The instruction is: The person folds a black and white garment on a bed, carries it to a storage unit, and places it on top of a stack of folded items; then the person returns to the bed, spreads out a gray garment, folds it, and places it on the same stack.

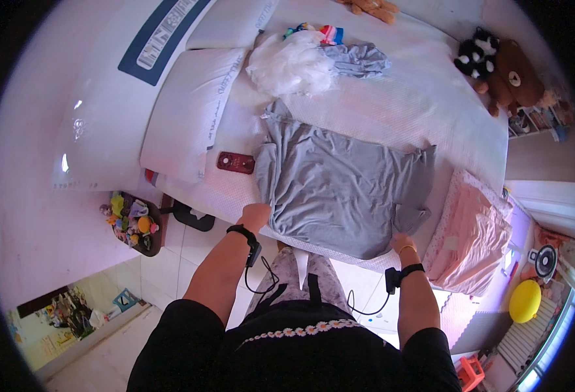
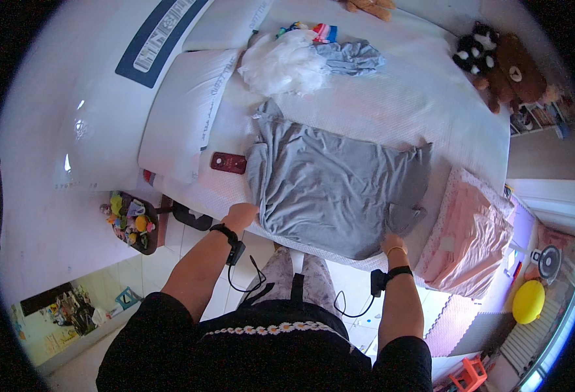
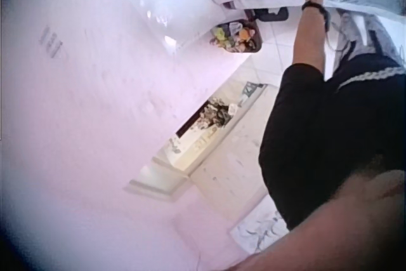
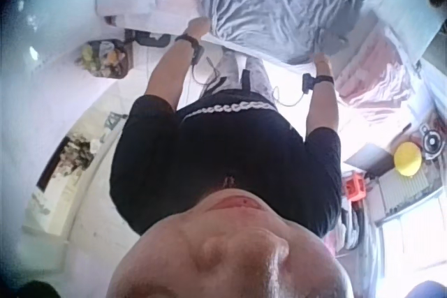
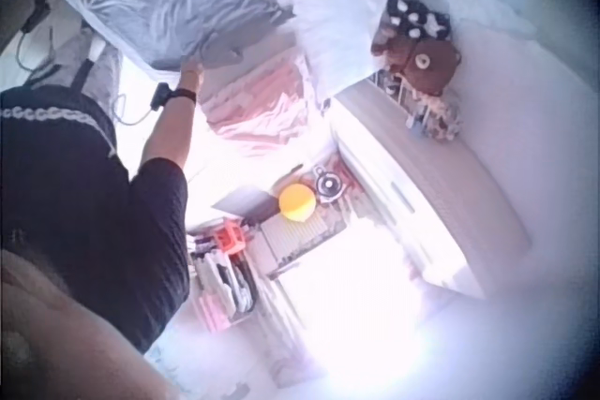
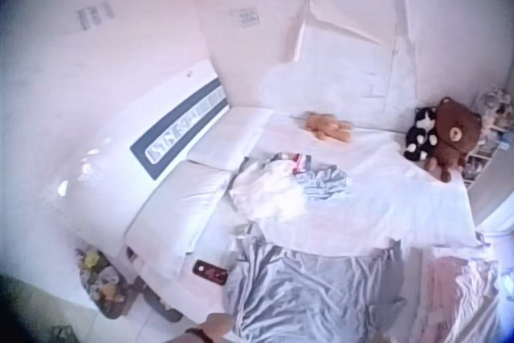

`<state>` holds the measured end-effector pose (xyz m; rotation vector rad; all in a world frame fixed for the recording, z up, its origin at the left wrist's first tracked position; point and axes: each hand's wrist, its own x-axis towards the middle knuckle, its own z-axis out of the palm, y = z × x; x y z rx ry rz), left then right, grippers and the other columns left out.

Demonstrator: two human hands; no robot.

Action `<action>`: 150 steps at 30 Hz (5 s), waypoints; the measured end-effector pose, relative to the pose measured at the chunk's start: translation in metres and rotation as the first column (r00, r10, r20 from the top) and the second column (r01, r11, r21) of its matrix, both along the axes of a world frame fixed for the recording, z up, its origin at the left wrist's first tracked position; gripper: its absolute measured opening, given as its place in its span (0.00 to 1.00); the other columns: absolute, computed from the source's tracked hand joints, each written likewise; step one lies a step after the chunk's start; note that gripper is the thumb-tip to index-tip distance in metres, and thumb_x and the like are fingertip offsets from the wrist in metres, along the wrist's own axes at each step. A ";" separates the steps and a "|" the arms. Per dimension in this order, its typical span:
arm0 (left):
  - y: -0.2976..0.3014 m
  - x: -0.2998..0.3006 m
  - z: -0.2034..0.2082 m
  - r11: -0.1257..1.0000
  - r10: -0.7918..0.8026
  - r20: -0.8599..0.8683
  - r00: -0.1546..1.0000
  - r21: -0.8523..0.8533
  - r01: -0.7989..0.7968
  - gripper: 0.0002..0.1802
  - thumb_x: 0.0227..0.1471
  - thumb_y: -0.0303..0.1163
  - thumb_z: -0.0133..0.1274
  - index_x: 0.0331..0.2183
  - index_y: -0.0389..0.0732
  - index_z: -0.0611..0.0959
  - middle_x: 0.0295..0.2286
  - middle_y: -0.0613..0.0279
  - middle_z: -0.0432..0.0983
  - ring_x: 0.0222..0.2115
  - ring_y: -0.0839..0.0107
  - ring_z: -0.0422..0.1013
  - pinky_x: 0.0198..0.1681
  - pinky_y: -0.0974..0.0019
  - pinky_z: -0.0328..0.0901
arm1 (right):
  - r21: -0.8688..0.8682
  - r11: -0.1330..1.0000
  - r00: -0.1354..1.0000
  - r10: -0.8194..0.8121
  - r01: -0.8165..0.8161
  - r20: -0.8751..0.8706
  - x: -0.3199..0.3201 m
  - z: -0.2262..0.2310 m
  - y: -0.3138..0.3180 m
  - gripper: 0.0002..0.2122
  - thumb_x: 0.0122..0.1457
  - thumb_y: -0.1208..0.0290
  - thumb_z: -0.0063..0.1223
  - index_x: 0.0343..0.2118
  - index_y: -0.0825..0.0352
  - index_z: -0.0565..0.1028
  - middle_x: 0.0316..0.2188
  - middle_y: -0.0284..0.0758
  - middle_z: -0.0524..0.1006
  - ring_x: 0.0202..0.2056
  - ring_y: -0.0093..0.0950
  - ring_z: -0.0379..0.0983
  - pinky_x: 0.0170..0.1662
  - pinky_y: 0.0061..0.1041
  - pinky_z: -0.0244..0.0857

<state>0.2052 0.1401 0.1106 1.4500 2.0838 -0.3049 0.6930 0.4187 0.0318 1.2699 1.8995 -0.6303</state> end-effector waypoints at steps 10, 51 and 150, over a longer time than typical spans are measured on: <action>-0.003 -0.047 0.024 0.985 0.118 0.076 0.990 0.117 -0.127 0.10 0.54 0.29 0.50 0.38 0.39 0.81 0.33 0.49 0.80 0.37 0.49 0.77 0.39 0.47 0.70 | 0.004 0.992 0.977 0.128 -0.129 -0.172 -0.129 0.019 0.016 0.23 0.59 0.57 0.55 0.58 0.54 0.71 0.59 0.37 0.70 0.59 0.39 0.66 0.62 0.38 0.61; 0.109 -0.171 -0.140 0.981 0.048 0.184 0.982 0.176 -0.081 0.37 0.48 0.30 0.58 0.60 0.48 0.66 0.38 0.53 0.75 0.42 0.53 0.73 0.47 0.48 0.68 | -0.152 0.977 0.968 -0.114 0.150 0.223 -0.463 -0.098 -0.036 0.76 0.29 0.41 0.77 0.66 0.46 0.17 0.66 0.53 0.12 0.66 0.56 0.06 0.62 0.72 0.27; -0.118 -0.209 -0.072 0.991 -0.116 -0.168 0.979 -0.082 0.103 0.07 0.48 0.32 0.53 0.30 0.46 0.84 0.30 0.61 0.80 0.40 0.58 0.74 0.42 0.52 0.65 | -0.184 0.980 0.984 -0.106 0.078 -0.146 -0.255 -0.078 -0.123 0.41 0.52 0.58 0.67 0.67 0.49 0.55 0.67 0.38 0.56 0.66 0.44 0.55 0.63 0.51 0.59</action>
